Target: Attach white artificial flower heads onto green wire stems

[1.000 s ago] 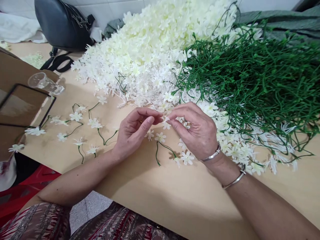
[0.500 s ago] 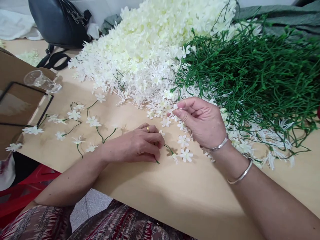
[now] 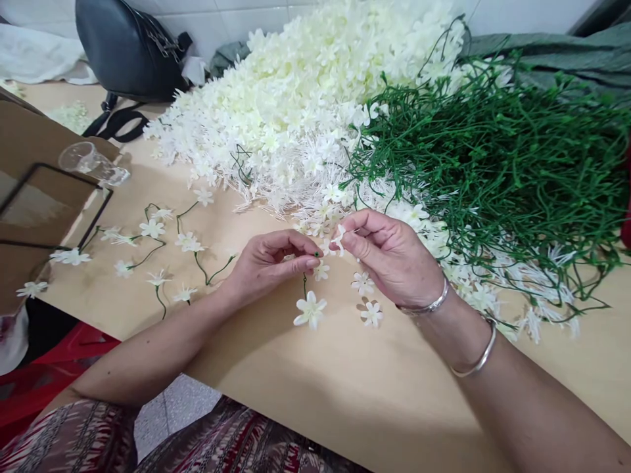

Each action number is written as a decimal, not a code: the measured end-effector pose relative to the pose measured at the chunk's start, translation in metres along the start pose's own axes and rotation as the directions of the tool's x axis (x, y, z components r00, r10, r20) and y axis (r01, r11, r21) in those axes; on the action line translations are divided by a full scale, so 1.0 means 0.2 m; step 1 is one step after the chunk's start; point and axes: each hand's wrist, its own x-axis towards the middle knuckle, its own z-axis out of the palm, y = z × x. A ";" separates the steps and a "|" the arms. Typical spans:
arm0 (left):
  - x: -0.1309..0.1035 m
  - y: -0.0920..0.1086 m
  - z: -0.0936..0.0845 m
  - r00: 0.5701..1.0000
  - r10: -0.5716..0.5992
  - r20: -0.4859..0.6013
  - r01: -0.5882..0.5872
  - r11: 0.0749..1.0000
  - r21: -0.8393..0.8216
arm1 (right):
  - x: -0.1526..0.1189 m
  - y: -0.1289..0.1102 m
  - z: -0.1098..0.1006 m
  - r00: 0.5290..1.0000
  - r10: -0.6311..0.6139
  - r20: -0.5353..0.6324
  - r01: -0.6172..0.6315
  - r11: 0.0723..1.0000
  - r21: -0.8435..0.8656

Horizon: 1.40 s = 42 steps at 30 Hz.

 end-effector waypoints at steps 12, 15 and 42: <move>0.01 0.00 -0.01 0.991 0.115 -0.074 -0.108 0.990 0.094 | -0.01 -0.03 0.08 0.999 -0.036 0.031 0.039 0.996 -0.084; 0.00 0.00 -0.01 0.991 0.125 -0.057 -0.117 0.986 0.122 | -0.01 -0.04 0.08 0.999 -0.012 0.042 0.016 0.997 -0.082; -0.01 -0.10 0.00 0.992 0.082 -0.093 -0.061 0.976 0.211 | -0.04 0.07 0.11 1.000 0.031 -0.003 -0.031 0.976 -0.218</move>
